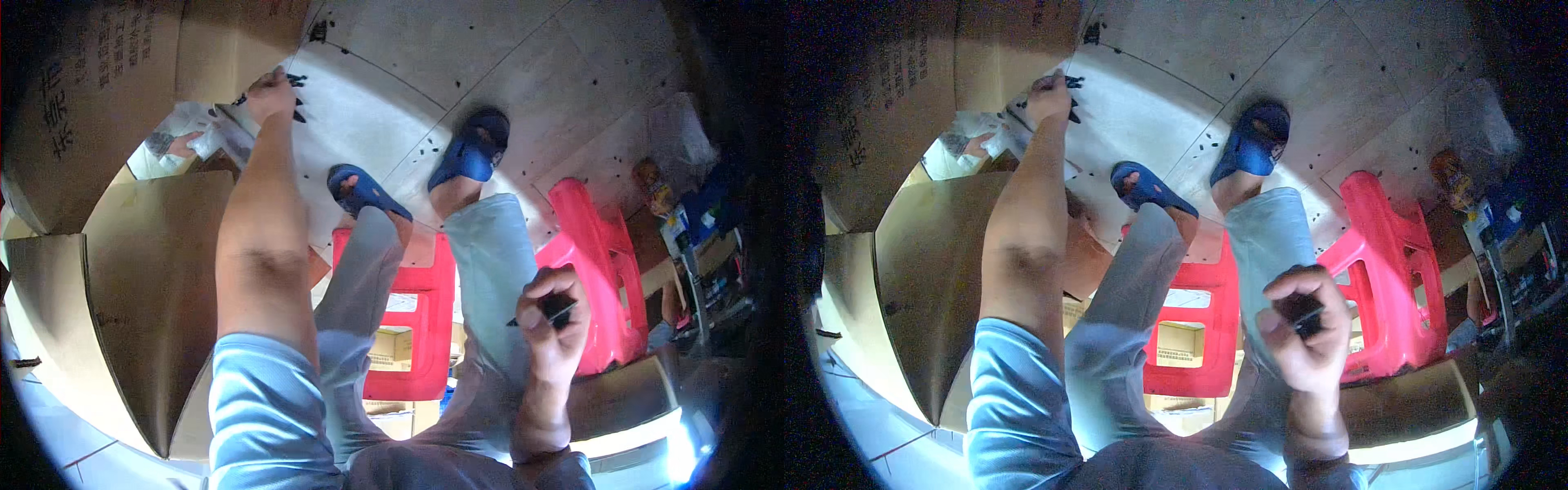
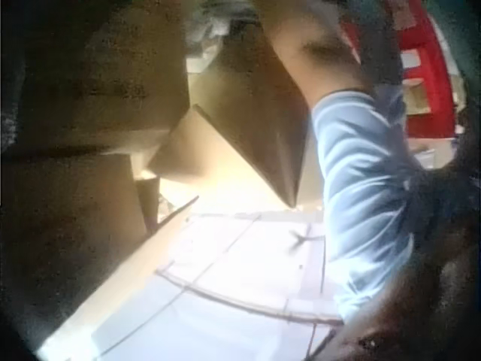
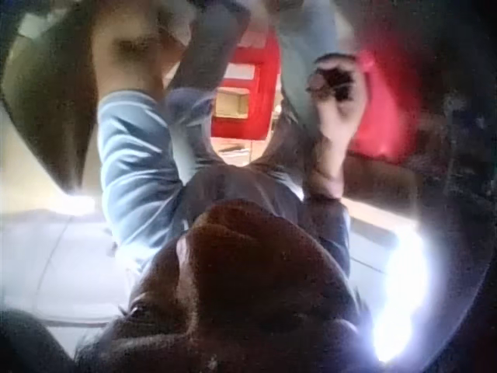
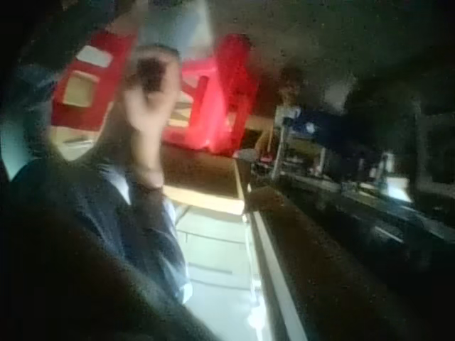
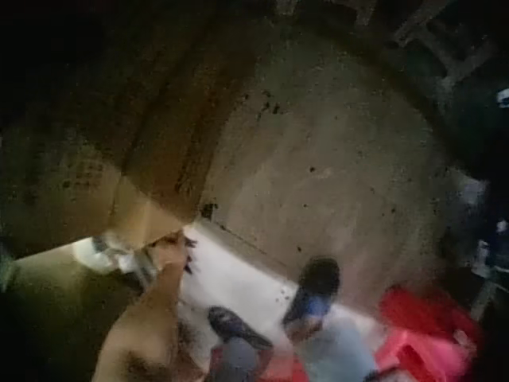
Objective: The person assembles computer mice by attaching plastic panels and buttons to mouse bases by hand and placing them onto a conveyor belt. The person unpacks additional plastic components from cardboard boxes onto the workstation and attaches more pieces to the mouse bases.
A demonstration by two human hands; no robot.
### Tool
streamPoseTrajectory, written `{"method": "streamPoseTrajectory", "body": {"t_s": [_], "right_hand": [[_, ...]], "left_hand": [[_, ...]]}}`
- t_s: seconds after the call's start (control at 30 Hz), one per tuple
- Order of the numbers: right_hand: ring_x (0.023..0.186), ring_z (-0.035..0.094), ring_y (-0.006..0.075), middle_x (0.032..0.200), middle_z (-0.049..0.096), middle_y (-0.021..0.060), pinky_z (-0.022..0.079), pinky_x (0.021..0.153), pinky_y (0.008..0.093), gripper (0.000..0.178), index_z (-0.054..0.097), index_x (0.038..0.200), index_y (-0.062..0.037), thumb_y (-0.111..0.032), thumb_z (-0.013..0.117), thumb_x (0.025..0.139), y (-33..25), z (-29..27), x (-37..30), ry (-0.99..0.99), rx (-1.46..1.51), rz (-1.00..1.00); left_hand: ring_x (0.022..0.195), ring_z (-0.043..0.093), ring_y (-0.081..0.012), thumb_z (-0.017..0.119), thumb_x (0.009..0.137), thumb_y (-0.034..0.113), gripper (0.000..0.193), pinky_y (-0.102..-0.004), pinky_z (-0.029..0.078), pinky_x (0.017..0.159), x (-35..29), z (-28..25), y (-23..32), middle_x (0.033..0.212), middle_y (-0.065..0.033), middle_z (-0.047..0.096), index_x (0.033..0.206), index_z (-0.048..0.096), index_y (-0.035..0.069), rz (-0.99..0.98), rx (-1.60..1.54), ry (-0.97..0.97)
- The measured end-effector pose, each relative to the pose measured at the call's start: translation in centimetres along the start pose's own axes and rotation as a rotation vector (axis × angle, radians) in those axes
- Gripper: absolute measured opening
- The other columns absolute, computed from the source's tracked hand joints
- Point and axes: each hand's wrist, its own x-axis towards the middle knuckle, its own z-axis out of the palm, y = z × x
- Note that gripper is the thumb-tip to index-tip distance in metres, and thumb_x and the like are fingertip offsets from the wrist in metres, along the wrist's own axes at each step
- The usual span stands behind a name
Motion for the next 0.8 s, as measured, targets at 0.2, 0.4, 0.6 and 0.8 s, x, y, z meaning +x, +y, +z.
{"method": "streamPoseTrajectory", "body": {"t_s": [0.2,0.4,0.6,0.8], "right_hand": [[0.083,0.065,0.0151,0.089,0.069,0.0064,0.05,0.076,0.0286,0.019,0.066,0.099,-0.0011,-0.017,0.072,0.091,3.4,6.8,12.0,-0.157,-0.376,-0.141],[0.098,0.07,0.0353,0.103,0.073,0.0162,0.056,0.087,0.0447,0.034,0.073,0.109,-0.0128,-0.038,0.073,0.086,8.9,16.8,30.9,0.025,-0.689,-0.746],[0.096,0.071,0.0345,0.102,0.073,0.0138,0.057,0.086,0.0469,0.03,0.073,0.112,-0.0193,-0.034,0.073,0.087,10.5,27.6,36.4,0.05,-0.766,-0.882],[0.096,0.07,0.0382,0.108,0.071,0.016,0.057,0.084,0.0503,0.03,0.072,0.108,-0.0161,-0.038,0.069,0.088,9.6,26.7,37.0,-0.054,-0.985,-0.757]], "left_hand": [[0.114,0.066,-0.0383,0.085,0.078,0.046,0.075,-0.0437,0.051,0.098,-2.4,-0.1,-0.9,0.116,-0.0237,0.069,0.125,0.053,-0.003,-0.343,-0.214,0.241],[0.092,0.069,-0.033,0.082,0.078,0.054,0.062,-0.043,0.053,0.09,-4.6,2.3,1.5,0.097,-0.0175,0.071,0.094,0.064,-0.003,-0.194,-0.279,0.014],[0.08,0.069,-0.0304,0.085,0.072,0.059,0.064,-0.0415,0.054,0.08,-4.5,1.2,-0.7,0.078,-0.0163,0.069,0.081,0.064,-0.001,-0.168,-0.253,-0.068],[0.082,0.069,-0.0308,0.081,0.085,0.038,0.041,-0.043,0.055,0.078,-5.7,2.6,-0.1,0.087,-0.0175,0.073,0.088,0.068,-0.001,-0.219,-0.314,-0.099]]}}
